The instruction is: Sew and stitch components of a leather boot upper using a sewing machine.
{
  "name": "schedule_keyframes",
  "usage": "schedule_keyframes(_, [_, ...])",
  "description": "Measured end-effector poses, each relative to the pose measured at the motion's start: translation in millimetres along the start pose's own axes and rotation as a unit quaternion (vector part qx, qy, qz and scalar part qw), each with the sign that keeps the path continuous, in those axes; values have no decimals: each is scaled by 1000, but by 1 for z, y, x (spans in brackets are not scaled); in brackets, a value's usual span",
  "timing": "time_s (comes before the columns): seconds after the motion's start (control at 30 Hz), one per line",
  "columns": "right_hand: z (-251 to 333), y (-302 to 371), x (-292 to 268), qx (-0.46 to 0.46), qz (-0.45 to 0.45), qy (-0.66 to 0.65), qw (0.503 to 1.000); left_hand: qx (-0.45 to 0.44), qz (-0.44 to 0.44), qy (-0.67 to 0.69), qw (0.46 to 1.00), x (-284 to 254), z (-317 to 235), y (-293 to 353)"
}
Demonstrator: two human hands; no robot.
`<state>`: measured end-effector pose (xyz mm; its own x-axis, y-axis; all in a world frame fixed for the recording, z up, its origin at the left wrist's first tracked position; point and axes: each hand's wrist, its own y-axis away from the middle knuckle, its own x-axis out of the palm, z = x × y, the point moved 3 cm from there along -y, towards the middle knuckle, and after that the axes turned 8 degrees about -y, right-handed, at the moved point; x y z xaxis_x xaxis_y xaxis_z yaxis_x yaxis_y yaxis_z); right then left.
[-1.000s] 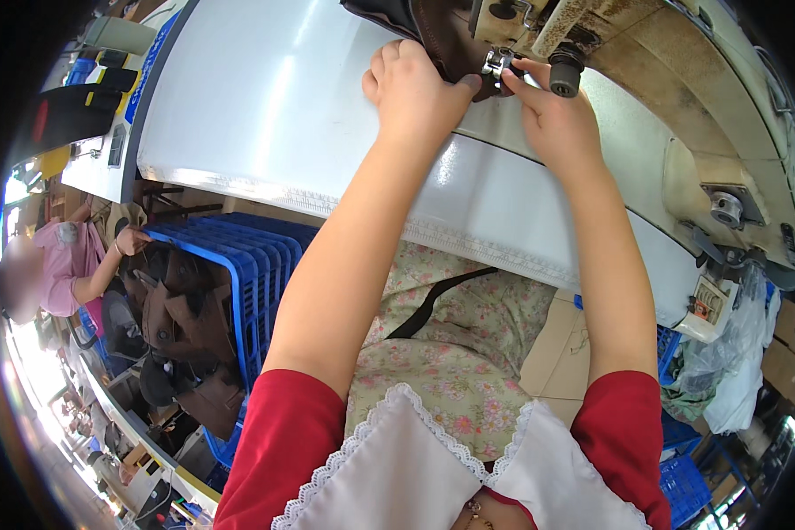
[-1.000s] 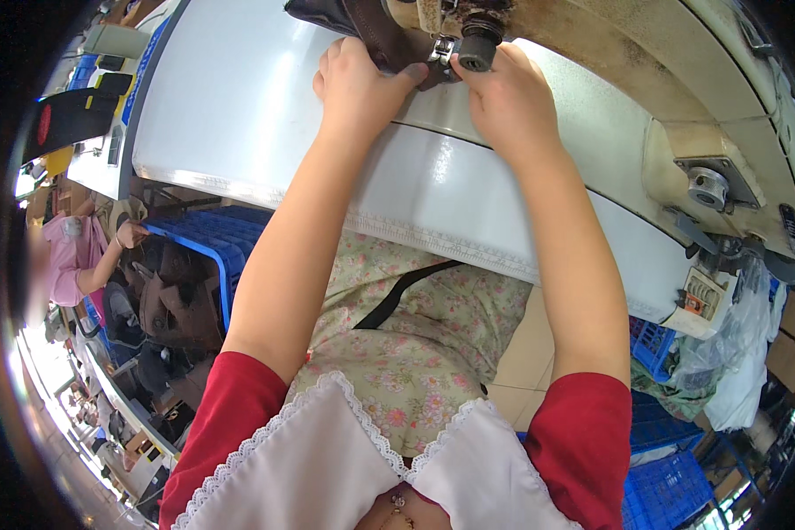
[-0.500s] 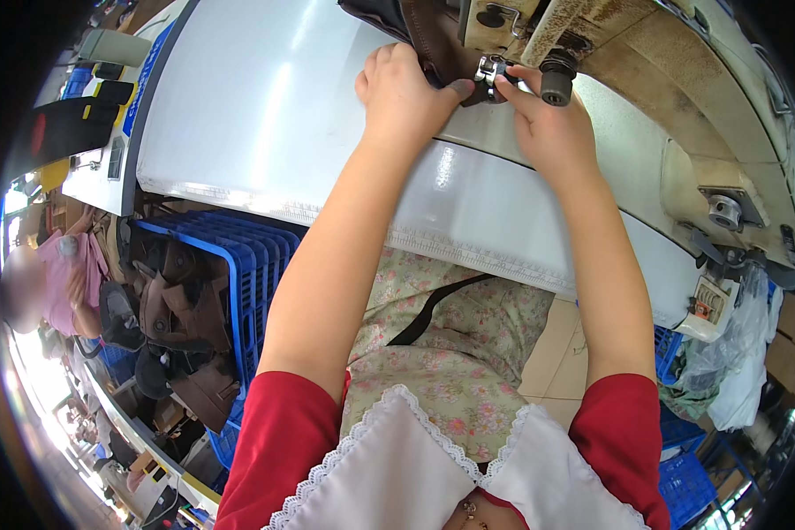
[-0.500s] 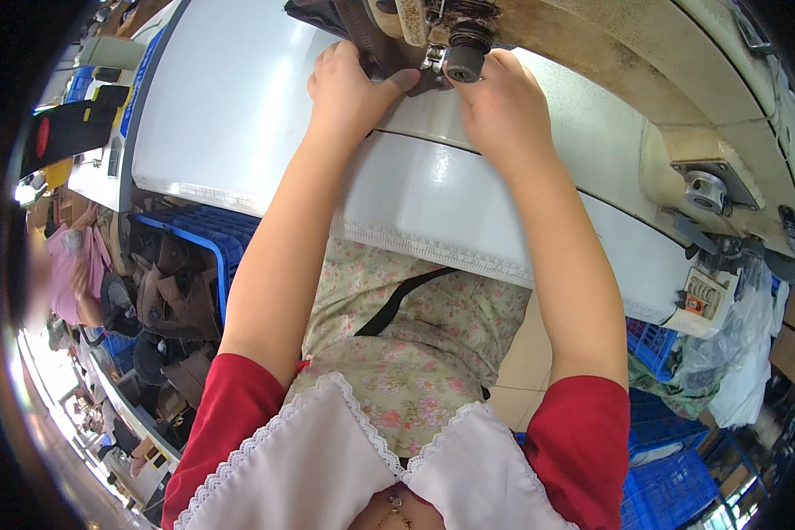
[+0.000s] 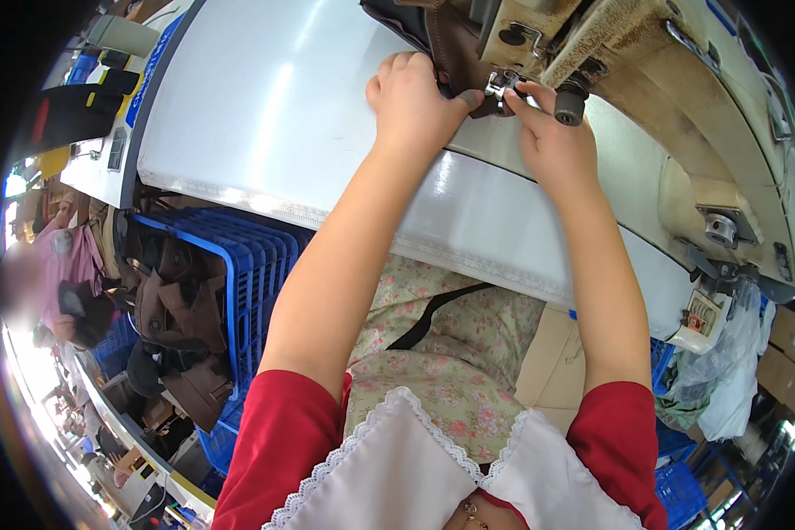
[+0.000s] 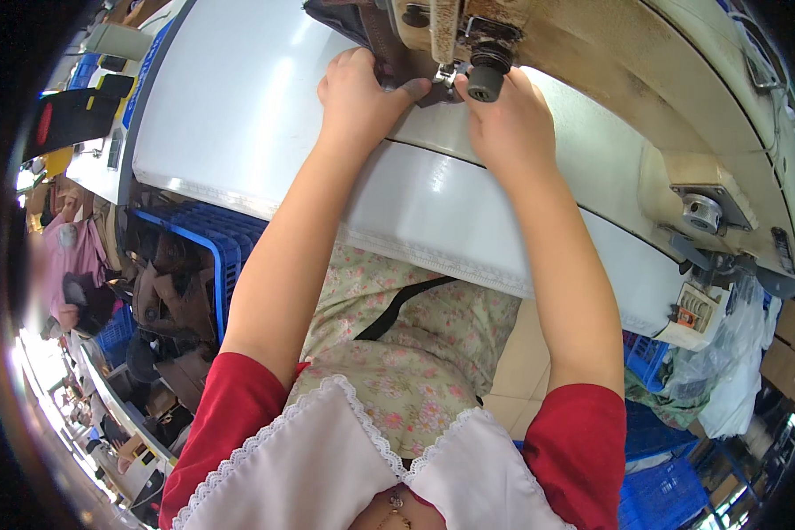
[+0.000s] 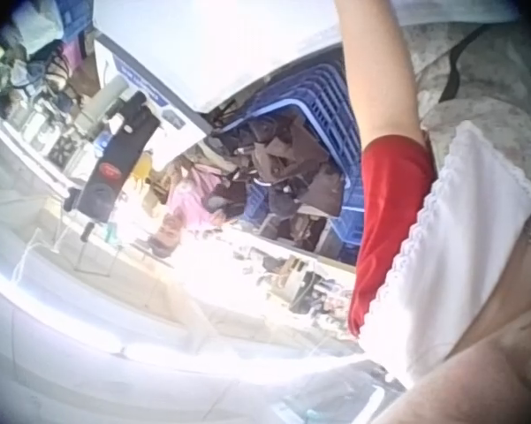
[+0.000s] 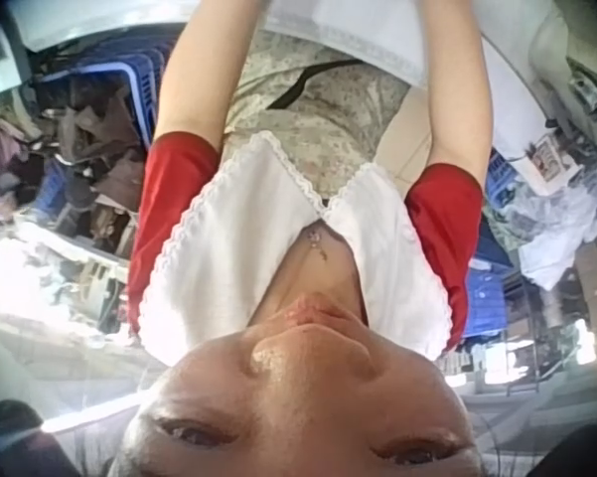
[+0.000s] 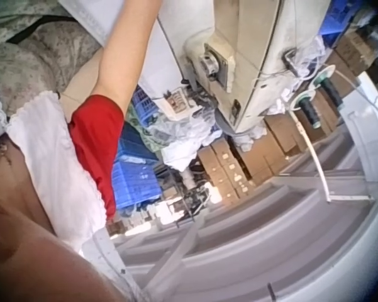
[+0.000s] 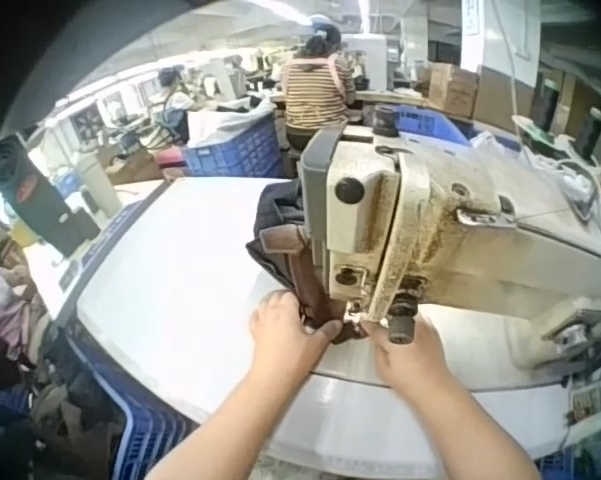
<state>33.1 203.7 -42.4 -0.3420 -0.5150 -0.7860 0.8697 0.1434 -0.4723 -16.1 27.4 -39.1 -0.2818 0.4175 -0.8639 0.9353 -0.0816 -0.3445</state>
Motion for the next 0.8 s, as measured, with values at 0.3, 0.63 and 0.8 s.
schedule_keyframes(0.3, [-1,2,1,-4,-8,-1,1000,-20,34,27,999,-5,-3,-3])
schedule_keyframes(0.63, [-1,1,3,-34,-17,11,999,-29,13,50,998,-5,-6,-2])
schedule_keyframes(0.8, [2,-1,2,-34,-10,11,999,-36,-1,52,998,-3,-5,-3])
